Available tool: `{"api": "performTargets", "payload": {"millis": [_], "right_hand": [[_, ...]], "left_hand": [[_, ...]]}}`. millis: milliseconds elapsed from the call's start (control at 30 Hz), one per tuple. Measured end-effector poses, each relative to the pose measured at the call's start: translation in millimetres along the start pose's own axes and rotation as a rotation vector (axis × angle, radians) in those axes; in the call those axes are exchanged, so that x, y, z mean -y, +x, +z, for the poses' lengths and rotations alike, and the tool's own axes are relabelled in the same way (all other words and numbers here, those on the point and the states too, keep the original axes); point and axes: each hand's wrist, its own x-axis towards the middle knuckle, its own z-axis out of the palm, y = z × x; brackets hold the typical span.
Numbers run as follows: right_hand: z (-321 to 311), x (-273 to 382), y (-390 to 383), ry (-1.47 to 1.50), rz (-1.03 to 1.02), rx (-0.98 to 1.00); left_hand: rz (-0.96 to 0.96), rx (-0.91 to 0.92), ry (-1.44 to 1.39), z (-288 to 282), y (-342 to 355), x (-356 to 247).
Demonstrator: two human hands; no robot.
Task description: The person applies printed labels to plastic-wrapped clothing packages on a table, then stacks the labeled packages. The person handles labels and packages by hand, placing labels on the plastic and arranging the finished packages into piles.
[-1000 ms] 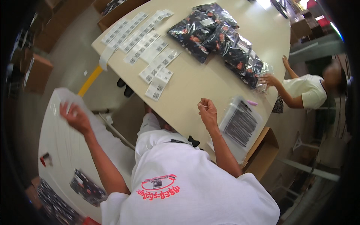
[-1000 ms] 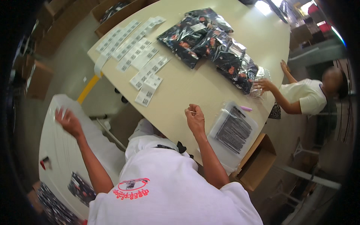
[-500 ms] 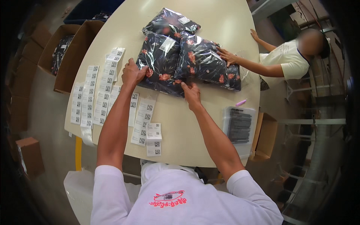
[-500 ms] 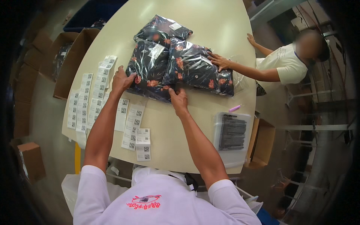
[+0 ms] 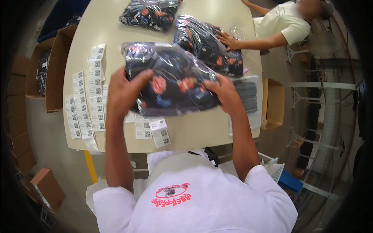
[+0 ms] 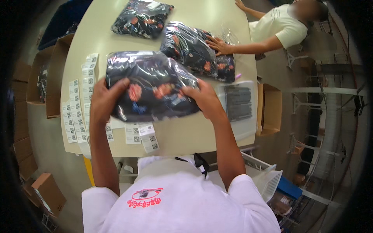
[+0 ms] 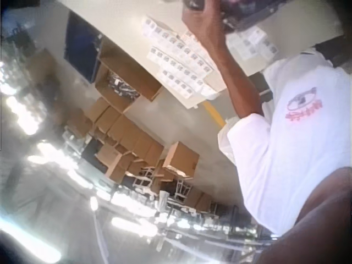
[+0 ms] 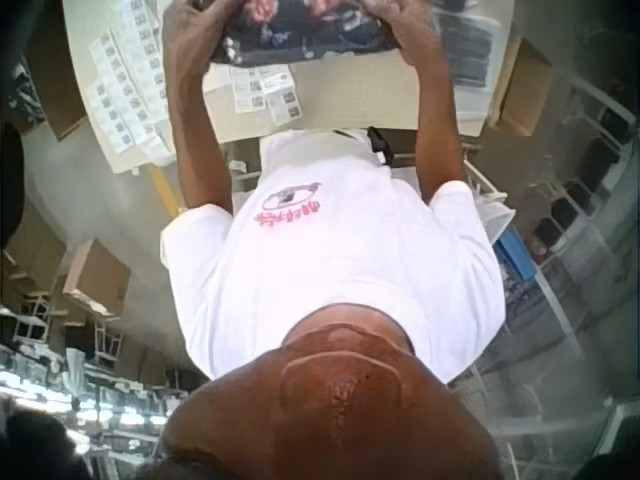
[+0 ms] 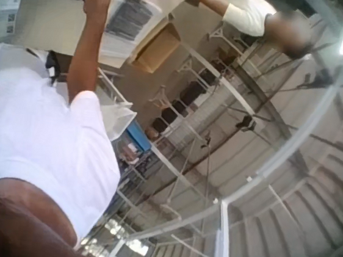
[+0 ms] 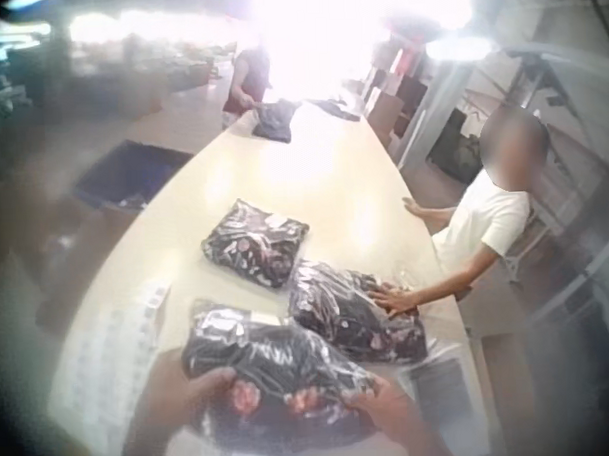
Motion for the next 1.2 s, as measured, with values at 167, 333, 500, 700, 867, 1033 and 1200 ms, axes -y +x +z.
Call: {"api": "performTargets", "payload": {"millis": [167, 333, 500, 700, 867, 1033, 1200], "right_hand": [[-63, -65, -104, -0.076, -0.099, -0.213], [-129, -203, -124, -0.555, 0.036, -0.456], [-111, -221, -124, -1.050, -0.489, -0.525], [-109, -243, -104, -1.300, -0.425, -0.423], [-103, -225, -126, -0.972, -0.681, -0.554], [-21, -184, -131, -0.597, -0.665, -0.211], [50, -183, -96, -0.638, -0.461, -0.004]], "left_hand": [[0.075, 0.018, -0.089, 84, -82, 95], [0.012, -0.052, 0.513, 122, -114, 200], [0.506, -0.019, 1.014, 169, -129, 185], [0.540, 0.024, 1.234, 186, -127, 224], [0.347, -0.439, 0.803, 120, -180, 219], [-0.021, -0.649, 0.646, 61, -161, 233], [-0.160, -0.520, 0.708, 43, -124, 230]]}}
